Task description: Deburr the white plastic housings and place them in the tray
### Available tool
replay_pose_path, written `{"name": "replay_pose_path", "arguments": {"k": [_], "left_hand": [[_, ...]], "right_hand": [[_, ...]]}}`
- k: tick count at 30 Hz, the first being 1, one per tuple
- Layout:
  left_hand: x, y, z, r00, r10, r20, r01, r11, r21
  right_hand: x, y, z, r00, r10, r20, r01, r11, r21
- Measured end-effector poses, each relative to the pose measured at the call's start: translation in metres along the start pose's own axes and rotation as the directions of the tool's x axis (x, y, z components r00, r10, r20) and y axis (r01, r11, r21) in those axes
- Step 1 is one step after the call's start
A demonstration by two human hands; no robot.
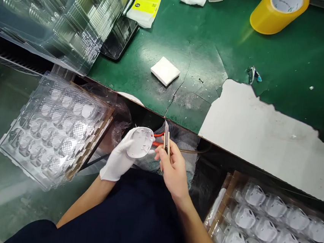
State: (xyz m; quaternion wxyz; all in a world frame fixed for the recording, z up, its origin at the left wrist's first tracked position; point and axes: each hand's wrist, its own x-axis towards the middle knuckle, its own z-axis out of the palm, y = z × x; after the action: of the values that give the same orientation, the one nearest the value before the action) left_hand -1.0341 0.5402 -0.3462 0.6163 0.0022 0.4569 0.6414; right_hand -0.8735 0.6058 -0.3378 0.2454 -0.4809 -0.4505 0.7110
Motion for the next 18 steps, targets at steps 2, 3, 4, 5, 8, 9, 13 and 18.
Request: {"name": "replay_pose_path", "arguments": {"k": [2,3,4,5,8,9,13,18], "left_hand": [[0.003,0.006,-0.001,0.998,-0.036,-0.042,0.032,0.994,-0.101],[0.004,0.008,-0.001,0.998,-0.035,-0.050,0.030,0.993,-0.113],[0.004,0.009,-0.001,0.999,-0.018,-0.043,0.014,0.995,-0.101],[0.003,0.009,-0.002,1.000,0.013,-0.023,-0.015,0.997,-0.070],[0.000,0.006,-0.004,0.992,0.119,0.028,-0.121,0.991,0.058],[-0.001,0.004,-0.004,0.989,0.146,0.020,-0.147,0.984,0.098],[-0.003,-0.001,-0.007,0.972,0.229,-0.052,-0.208,0.943,0.261],[-0.005,-0.002,-0.005,0.952,0.280,-0.121,-0.205,0.881,0.427]], "right_hand": [[-0.006,0.000,-0.008,0.993,-0.012,0.114,0.021,0.997,-0.074],[-0.010,0.000,-0.011,0.985,-0.002,0.170,0.021,0.994,-0.106],[-0.013,0.000,-0.013,0.976,0.018,0.215,0.012,0.990,-0.140],[-0.016,0.000,-0.014,0.967,0.048,0.251,-0.003,0.984,-0.176],[-0.020,-0.001,-0.014,0.939,0.148,0.310,-0.055,0.956,-0.288],[-0.020,-0.001,-0.013,0.931,0.170,0.324,-0.065,0.948,-0.311],[-0.019,-0.001,-0.011,0.907,0.201,0.370,-0.070,0.938,-0.339],[-0.025,0.003,-0.005,0.944,0.077,0.320,0.073,0.899,-0.432]]}}
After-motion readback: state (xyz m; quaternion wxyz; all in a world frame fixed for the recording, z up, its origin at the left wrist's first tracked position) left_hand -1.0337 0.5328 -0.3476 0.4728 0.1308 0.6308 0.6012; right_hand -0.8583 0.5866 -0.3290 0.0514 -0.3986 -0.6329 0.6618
